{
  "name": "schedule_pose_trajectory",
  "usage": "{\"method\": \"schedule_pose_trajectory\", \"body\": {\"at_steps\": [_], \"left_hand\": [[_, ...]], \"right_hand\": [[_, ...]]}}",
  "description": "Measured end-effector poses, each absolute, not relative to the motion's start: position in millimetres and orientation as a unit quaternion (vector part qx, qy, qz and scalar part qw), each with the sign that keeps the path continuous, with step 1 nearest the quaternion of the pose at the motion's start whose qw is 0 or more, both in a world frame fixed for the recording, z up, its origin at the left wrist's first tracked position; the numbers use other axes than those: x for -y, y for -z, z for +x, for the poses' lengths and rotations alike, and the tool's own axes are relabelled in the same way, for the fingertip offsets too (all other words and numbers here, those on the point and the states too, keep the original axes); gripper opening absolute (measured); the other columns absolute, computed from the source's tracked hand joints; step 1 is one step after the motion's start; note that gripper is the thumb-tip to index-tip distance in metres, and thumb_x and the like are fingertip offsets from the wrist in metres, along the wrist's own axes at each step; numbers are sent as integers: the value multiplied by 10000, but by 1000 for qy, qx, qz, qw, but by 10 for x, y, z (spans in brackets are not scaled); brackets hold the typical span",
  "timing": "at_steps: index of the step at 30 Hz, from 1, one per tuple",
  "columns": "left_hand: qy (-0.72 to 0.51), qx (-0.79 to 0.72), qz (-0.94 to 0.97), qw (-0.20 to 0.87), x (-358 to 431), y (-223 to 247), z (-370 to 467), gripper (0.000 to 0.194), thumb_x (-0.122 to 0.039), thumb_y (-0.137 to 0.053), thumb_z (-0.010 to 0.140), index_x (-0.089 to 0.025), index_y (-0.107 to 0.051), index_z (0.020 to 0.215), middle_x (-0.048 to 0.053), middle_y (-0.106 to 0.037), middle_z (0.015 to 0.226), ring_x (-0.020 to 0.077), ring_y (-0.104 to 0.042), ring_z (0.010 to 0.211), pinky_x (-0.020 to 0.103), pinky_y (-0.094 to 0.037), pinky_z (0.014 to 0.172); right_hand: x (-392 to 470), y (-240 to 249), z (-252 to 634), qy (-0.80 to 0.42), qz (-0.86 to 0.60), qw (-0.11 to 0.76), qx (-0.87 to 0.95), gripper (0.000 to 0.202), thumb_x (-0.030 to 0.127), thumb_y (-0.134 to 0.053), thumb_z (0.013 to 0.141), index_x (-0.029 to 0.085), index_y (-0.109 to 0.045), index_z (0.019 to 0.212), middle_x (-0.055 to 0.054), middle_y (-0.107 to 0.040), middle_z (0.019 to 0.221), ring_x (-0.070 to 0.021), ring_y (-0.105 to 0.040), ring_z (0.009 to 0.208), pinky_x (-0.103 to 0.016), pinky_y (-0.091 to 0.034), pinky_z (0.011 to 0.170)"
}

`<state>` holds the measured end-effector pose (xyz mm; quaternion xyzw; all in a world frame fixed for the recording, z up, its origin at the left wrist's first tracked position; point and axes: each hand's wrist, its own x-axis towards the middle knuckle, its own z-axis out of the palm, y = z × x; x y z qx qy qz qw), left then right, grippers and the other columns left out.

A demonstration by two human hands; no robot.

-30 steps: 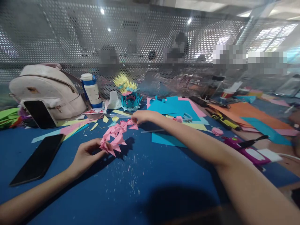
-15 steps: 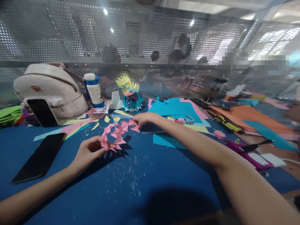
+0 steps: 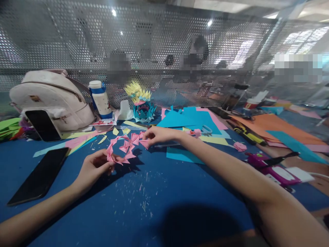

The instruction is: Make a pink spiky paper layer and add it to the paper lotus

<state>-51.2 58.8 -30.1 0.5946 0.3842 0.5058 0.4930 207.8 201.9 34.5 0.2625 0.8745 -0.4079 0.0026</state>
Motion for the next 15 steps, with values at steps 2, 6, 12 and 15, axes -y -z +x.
{"method": "schedule_pose_trajectory", "body": {"at_steps": [2, 6, 12, 15], "left_hand": [[-510, -388, 598, 482, -604, 320, -522, 167, -268, -675, 835, -144, -582, 772, 34, -693, 732, 77, -547, 490, 196, -457, 472], [-518, -400, 602, 458, -636, 350, -540, 154, -270, -658, 856, -148, -593, 788, -8, -627, 617, 76, -527, 462, 189, -418, 455], [-507, -389, 616, 461, -612, 329, -519, 125, -252, -655, 863, -154, -605, 804, 78, -718, 882, 123, -626, 610, 228, -502, 533], [-500, -394, 627, 451, -597, 315, -515, 121, -239, -660, 859, -151, -609, 793, 83, -723, 879, 118, -625, 603, 234, -519, 563]], "right_hand": [[-1893, -281, 2104, 486, 262, -42, -833, 236, 377, -681, 817, 158, -657, 899, -26, -638, 847, -126, -543, 755, -252, -391, 683], [-1683, -54, 2123, 632, 290, -96, -712, 254, 355, -750, 756, 145, -626, 826, 3, -601, 744, -76, -521, 628, -205, -362, 555], [-1532, 224, 2157, 762, 286, -157, -560, 389, 327, -791, 740, 128, -621, 1028, -42, -675, 845, -54, -589, 603, -143, -427, 505], [-1502, 259, 2180, 782, 290, -175, -523, 438, 390, -759, 780, 129, -604, 1096, -53, -696, 827, -79, -652, 647, -145, -492, 550]]}}
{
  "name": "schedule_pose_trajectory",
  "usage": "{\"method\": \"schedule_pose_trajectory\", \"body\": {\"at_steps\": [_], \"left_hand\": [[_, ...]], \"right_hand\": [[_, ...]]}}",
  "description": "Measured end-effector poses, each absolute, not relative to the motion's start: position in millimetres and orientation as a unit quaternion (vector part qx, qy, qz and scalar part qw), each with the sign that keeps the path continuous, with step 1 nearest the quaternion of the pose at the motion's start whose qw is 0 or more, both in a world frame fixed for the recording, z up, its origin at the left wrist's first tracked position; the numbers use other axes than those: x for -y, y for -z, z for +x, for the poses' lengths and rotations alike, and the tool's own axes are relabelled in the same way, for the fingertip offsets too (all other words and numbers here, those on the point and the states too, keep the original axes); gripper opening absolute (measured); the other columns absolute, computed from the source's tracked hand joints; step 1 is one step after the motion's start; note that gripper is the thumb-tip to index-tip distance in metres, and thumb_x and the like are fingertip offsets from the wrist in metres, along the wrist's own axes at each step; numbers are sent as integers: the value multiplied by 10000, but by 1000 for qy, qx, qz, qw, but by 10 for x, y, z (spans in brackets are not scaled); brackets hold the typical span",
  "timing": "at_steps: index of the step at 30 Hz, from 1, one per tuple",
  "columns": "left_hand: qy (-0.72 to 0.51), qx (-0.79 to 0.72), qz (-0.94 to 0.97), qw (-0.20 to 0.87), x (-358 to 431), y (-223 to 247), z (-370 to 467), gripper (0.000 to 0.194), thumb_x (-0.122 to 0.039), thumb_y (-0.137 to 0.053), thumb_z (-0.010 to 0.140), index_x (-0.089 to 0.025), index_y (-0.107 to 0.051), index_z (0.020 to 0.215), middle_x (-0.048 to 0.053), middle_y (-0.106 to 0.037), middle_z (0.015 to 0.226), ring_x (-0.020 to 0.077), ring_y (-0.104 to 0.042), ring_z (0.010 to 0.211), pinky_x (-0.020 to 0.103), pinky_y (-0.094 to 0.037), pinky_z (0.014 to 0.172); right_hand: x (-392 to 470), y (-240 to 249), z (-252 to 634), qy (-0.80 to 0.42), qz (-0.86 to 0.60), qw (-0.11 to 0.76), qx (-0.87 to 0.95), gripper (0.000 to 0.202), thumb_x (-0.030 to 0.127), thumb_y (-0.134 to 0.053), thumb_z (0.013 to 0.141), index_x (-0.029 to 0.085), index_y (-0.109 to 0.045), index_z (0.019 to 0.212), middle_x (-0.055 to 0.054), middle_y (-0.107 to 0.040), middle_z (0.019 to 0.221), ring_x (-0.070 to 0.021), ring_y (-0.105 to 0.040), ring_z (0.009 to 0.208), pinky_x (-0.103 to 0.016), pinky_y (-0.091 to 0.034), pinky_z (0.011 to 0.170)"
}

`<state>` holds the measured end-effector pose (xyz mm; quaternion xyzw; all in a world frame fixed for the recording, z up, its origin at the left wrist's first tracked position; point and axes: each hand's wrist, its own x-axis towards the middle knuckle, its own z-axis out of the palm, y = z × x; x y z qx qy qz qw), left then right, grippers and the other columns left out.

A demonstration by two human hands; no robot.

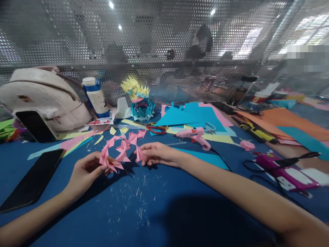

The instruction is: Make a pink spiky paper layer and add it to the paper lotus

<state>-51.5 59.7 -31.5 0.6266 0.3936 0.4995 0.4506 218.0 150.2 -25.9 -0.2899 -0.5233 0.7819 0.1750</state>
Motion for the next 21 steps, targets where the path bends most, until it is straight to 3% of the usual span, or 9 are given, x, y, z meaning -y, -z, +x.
{"method": "schedule_pose_trajectory", "body": {"at_steps": [5, 9, 21], "left_hand": [[-486, -391, 635, 456, -606, 308, -517, 110, -229, -631, 879, -156, -610, 800, 91, -728, 884, 136, -642, 635, 245, -527, 583], [-480, -398, 633, 460, -616, 308, -507, 104, -205, -627, 880, -161, -604, 788, 75, -732, 865, 131, -648, 639, 234, -527, 593], [-472, -396, 635, 466, -608, 321, -523, 101, -226, -642, 875, -159, -616, 804, 85, -729, 881, 137, -643, 642, 248, -538, 604]], "right_hand": [[-1478, 261, 2189, -771, -304, 210, 520, 388, 480, -694, 820, 124, -597, 941, -78, -719, 816, -149, -725, 724, -160, -523, 540], [-1457, 253, 2185, -749, -314, 197, 549, 361, 466, -678, 835, 129, -608, 943, -113, -740, 887, -164, -732, 716, -162, -507, 498], [-1455, 225, 2168, -718, -351, 213, 562, 317, 433, -728, 787, 129, -664, 853, -104, -754, 845, -134, -703, 666, -189, -514, 535]]}}
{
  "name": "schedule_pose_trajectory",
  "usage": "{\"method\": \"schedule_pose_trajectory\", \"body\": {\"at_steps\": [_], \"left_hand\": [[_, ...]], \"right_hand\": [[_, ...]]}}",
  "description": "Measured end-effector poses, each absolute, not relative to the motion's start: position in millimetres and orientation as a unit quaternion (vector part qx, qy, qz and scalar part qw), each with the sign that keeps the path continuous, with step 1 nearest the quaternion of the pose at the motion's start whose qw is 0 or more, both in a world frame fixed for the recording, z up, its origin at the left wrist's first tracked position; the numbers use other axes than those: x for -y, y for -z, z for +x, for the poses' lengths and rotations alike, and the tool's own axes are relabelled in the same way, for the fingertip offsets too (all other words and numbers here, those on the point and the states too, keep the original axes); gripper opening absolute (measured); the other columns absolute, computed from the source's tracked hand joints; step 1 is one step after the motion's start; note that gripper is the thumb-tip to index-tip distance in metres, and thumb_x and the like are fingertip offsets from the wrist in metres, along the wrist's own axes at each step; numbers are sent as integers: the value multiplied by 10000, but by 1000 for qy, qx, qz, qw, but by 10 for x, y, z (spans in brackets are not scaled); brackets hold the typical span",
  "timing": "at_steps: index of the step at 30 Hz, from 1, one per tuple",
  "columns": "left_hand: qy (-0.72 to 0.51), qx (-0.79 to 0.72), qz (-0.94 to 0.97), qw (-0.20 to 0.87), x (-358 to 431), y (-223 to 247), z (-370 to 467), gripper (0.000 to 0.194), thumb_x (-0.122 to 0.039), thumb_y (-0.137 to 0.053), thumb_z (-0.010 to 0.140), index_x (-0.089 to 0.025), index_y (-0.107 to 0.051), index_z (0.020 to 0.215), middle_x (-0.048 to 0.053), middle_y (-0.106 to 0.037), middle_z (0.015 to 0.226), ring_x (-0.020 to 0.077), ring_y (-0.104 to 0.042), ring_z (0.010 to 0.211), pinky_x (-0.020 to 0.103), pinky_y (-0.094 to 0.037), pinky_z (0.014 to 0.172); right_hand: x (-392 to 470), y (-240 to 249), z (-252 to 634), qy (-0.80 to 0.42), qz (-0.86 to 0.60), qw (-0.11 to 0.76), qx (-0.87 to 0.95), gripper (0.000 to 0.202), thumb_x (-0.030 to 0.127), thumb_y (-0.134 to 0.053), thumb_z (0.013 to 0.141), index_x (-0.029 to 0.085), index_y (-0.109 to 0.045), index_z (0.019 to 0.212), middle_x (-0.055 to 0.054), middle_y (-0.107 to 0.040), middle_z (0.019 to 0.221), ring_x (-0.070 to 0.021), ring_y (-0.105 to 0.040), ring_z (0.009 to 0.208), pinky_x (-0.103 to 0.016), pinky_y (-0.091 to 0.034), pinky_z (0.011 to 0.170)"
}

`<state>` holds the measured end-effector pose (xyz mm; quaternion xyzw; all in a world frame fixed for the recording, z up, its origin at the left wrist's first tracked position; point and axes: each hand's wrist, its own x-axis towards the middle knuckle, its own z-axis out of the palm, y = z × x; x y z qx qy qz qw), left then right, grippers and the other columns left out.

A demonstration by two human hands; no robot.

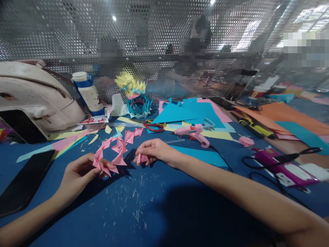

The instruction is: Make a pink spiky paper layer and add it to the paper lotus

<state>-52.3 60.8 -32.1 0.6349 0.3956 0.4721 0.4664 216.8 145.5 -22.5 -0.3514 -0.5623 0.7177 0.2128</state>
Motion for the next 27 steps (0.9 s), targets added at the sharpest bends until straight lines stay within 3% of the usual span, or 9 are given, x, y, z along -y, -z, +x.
{"method": "schedule_pose_trajectory", "body": {"at_steps": [8, 15, 19, 22, 25, 27], "left_hand": [[-477, -396, 633, 465, -605, 296, -508, 139, -260, -646, 867, -153, -614, 784, 99, -730, 855, 151, -650, 632, 262, -544, 590], [-475, -394, 632, 468, -595, 297, -508, 131, -251, -646, 867, -153, -608, 787, 99, -734, 865, 151, -652, 635, 262, -542, 593], [-478, -394, 628, 471, -594, 291, -501, 125, -235, -641, 868, -153, -601, 782, 100, -735, 865, 153, -655, 635, 266, -541, 597], [-480, -390, 627, 474, -597, 283, -494, 118, -222, -636, 869, -157, -601, 776, 93, -738, 848, 150, -655, 628, 258, -537, 586], [-480, -386, 630, 474, -603, 283, -489, 101, -207, -633, 871, -164, -606, 783, 81, -740, 851, 140, -652, 629, 246, -534, 590], [-479, -384, 632, 473, -606, 288, -489, 95, -204, -631, 875, -169, -607, 790, 73, -740, 854, 133, -650, 630, 239, -532, 592]], "right_hand": [[-1453, 206, 2193, -709, -335, 211, 583, 307, 427, -738, 785, 140, -737, 894, -66, -738, 855, -92, -657, 701, -224, -552, 712], [-1428, 191, 2166, -684, -356, 223, 597, 334, 449, -766, 733, 131, -694, 809, -48, -687, 781, -135, -677, 641, -242, -566, 573], [-1443, 208, 2164, -646, -369, 230, 627, 333, 462, -758, 729, 146, -659, 765, -30, -656, 735, -112, -622, 564, -222, -492, 499], [-1460, 218, 2160, -598, -367, 252, 667, 302, 444, -745, 745, 156, -656, 738, -12, -624, 718, -81, -528, 569, -210, -420, 515], [-1463, 209, 2154, -577, -354, 267, 686, 293, 445, -724, 767, 165, -637, 749, -19, -628, 788, -98, -524, 658, -224, -424, 589], [-1459, 199, 2153, -574, -356, 259, 691, 292, 448, -708, 781, 168, -628, 763, -14, -617, 780, -90, -505, 627, -218, -407, 559]]}}
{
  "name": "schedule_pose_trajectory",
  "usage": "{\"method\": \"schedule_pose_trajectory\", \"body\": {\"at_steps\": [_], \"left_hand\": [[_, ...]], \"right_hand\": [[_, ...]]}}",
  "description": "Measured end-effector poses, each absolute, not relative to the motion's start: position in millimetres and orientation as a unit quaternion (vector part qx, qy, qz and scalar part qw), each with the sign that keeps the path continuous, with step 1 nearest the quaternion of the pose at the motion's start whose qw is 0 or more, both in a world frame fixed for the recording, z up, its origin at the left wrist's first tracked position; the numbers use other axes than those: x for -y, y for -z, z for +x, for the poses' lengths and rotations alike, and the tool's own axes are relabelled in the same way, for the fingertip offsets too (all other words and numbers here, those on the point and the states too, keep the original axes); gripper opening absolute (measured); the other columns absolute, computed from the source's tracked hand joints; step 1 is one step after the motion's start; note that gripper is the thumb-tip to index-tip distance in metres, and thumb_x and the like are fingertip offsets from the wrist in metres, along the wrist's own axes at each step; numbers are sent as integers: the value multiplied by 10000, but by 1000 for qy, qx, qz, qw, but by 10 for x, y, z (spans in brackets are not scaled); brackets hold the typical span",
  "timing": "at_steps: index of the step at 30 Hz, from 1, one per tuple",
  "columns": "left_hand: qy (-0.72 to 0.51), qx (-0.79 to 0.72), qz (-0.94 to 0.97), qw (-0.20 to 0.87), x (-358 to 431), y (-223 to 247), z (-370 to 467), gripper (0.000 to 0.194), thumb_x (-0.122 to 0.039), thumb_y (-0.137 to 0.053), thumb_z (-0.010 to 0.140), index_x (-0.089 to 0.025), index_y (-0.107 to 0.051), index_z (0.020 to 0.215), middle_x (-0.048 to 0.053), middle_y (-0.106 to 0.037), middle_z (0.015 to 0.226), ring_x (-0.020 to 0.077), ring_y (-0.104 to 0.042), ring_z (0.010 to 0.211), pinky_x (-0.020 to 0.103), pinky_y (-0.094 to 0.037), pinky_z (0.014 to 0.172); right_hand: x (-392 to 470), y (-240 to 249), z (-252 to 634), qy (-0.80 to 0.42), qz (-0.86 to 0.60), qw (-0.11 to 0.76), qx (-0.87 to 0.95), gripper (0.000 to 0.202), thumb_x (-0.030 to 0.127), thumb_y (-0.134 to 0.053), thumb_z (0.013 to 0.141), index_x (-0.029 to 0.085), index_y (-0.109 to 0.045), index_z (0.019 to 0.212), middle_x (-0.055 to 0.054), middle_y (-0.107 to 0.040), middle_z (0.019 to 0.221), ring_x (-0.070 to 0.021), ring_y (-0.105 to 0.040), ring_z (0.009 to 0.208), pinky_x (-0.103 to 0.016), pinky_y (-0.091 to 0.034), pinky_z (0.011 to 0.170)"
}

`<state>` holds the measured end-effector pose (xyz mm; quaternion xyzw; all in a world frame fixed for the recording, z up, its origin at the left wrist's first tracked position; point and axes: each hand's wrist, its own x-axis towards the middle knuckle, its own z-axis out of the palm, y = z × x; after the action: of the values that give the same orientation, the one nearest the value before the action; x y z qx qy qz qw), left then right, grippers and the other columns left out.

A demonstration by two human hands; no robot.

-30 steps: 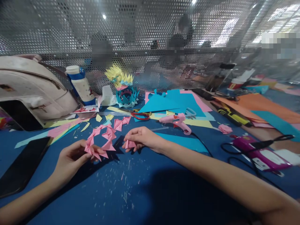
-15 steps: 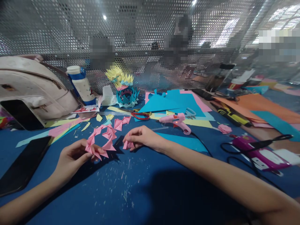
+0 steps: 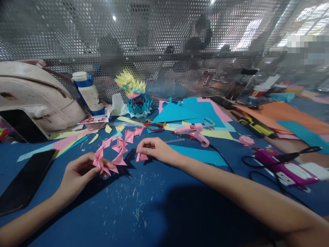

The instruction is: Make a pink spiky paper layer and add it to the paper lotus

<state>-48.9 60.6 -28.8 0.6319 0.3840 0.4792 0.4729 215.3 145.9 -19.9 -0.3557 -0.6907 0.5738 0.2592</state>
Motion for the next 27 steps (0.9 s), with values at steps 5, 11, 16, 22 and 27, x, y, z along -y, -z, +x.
{"method": "schedule_pose_trajectory", "body": {"at_steps": [5, 11, 16, 22, 27], "left_hand": [[-477, -384, 633, 474, -603, 294, -497, 99, -208, -627, 881, -169, -603, 793, 76, -739, 864, 132, -649, 636, 241, -535, 599], [-480, -378, 631, 477, -595, 296, -505, 102, -210, -627, 884, -161, -602, 798, 82, -733, 866, 133, -644, 635, 246, -538, 599], [-482, -377, 627, 482, -600, 301, -501, 101, -205, -636, 879, -162, -604, 794, 69, -729, 863, 120, -637, 622, 233, -536, 598], [-482, -376, 628, 481, -608, 308, -506, 98, -204, -639, 878, -166, -605, 794, 59, -727, 861, 119, -637, 630, 229, -538, 603], [-480, -376, 628, 484, -592, 321, -520, 89, -199, -638, 879, -175, -604, 800, 49, -726, 863, 121, -642, 635, 232, -539, 606]], "right_hand": [[-1451, 212, 2161, -592, -362, 234, 681, 265, 430, -685, 801, 174, -619, 823, 29, -557, 650, -65, -469, 470, -204, -384, 440], [-1472, 255, 2164, -611, -337, 251, 671, 212, 357, -708, 778, 179, -625, 858, 41, -566, 616, -78, -526, 460, -215, -439, 457], [-1489, 276, 2168, -620, -341, 242, 664, 195, 328, -725, 755, 156, -660, 821, 5, -625, 643, -100, -589, 507, -222, -472, 480], [-1483, 269, 2176, -647, -340, 208, 651, 246, 312, -747, 741, 140, -681, 904, -13, -677, 640, -115, -650, 570, -225, -520, 572], [-1468, 239, 2183, -644, -344, 186, 657, 297, 281, -783, 689, 145, -689, 936, -5, -689, 655, -108, -651, 594, -229, -529, 628]]}}
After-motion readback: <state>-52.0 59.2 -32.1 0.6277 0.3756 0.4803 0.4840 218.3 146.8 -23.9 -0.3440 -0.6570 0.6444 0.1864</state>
